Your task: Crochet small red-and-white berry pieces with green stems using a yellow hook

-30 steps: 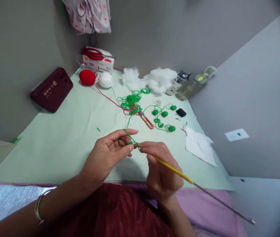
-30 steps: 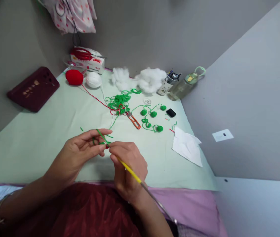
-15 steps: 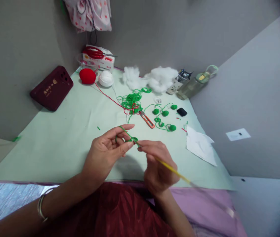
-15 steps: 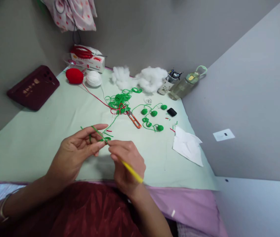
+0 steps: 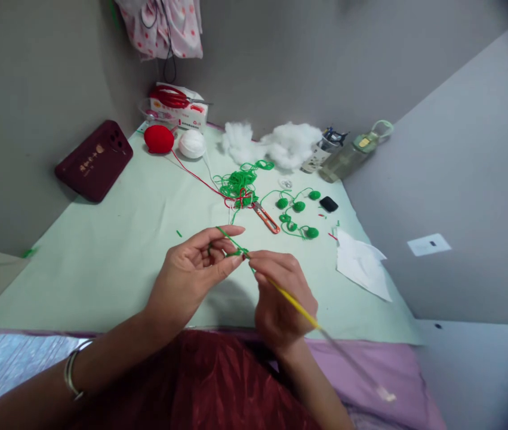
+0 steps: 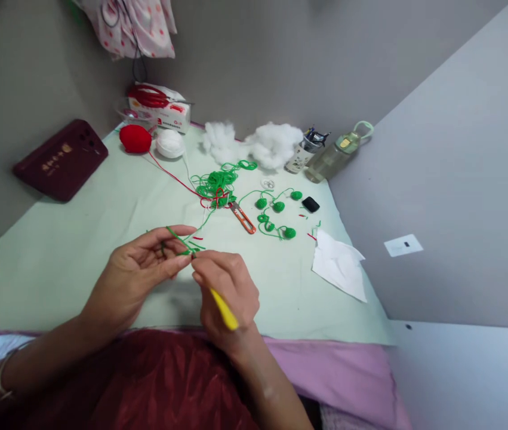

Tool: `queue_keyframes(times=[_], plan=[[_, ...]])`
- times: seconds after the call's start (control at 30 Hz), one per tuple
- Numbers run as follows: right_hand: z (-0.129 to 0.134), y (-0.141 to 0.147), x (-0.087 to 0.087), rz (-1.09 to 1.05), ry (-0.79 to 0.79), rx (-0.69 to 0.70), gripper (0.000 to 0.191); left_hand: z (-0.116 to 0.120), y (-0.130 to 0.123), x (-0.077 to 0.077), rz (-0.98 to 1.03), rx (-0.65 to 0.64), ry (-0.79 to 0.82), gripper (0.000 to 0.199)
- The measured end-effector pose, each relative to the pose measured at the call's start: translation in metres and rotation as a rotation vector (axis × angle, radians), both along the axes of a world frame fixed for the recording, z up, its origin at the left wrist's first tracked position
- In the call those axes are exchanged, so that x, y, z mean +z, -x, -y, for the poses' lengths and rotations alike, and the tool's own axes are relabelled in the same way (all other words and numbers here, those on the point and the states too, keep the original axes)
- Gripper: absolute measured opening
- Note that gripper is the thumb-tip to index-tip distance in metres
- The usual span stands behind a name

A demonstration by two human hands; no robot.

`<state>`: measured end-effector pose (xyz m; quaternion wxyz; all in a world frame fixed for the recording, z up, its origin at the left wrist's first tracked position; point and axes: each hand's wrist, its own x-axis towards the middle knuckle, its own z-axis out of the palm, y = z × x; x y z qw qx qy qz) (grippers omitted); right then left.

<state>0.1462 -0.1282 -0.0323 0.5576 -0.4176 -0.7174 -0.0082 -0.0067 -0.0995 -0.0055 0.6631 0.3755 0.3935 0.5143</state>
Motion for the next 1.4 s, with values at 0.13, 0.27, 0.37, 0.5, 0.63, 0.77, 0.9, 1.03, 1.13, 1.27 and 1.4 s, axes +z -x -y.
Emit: queue_keyframes(times=[0.13, 0.27, 0.37, 0.5, 0.63, 0.77, 0.9, 1.03, 1.13, 1.27, 1.4], plan=[[0.001, 0.000, -0.006, 0.138, -0.114, -0.111, 0.035, 0.000, -0.001, -0.004, 0.237, -0.166, 0.189, 0.043], [0.001, -0.002, 0.005, -0.113, 0.028, 0.003, 0.028, -0.004, 0.004, -0.005, 0.329, -0.204, 0.268, 0.031], [-0.003, -0.002, 0.017, -0.398, 0.156, 0.103, 0.023, -0.005, 0.005, -0.003, 0.308, -0.197, 0.202, 0.027], [-0.007, -0.002, 0.019, -0.395, 0.250, 0.170, 0.021, -0.002, 0.001, -0.001, 0.240, -0.184, 0.140, 0.032], [-0.003, -0.002, 0.010, -0.196, 0.182, 0.075, 0.026, -0.001, -0.003, -0.001, 0.182, -0.143, 0.122, 0.038], [0.002, -0.004, 0.008, -0.010, 0.048, 0.002, 0.034, -0.006, 0.001, -0.004, 0.283, -0.262, 0.237, 0.036], [-0.002, -0.005, 0.016, -0.372, 0.175, 0.061, 0.024, -0.009, 0.005, -0.006, 0.318, -0.217, 0.252, 0.026], [-0.008, -0.006, 0.018, -0.490, 0.316, 0.191, 0.016, -0.005, 0.002, -0.001, 0.245, -0.205, 0.187, 0.028], [-0.010, -0.008, 0.014, -0.516, 0.419, 0.220, 0.015, -0.002, -0.001, 0.002, 0.214, -0.198, 0.164, 0.029], [-0.009, -0.012, 0.010, -0.588, 0.484, 0.239, 0.016, -0.002, -0.001, 0.003, 0.216, -0.205, 0.160, 0.032], [-0.009, -0.012, 0.011, -0.610, 0.447, 0.298, 0.015, -0.002, 0.001, 0.001, 0.215, -0.213, 0.147, 0.035]])
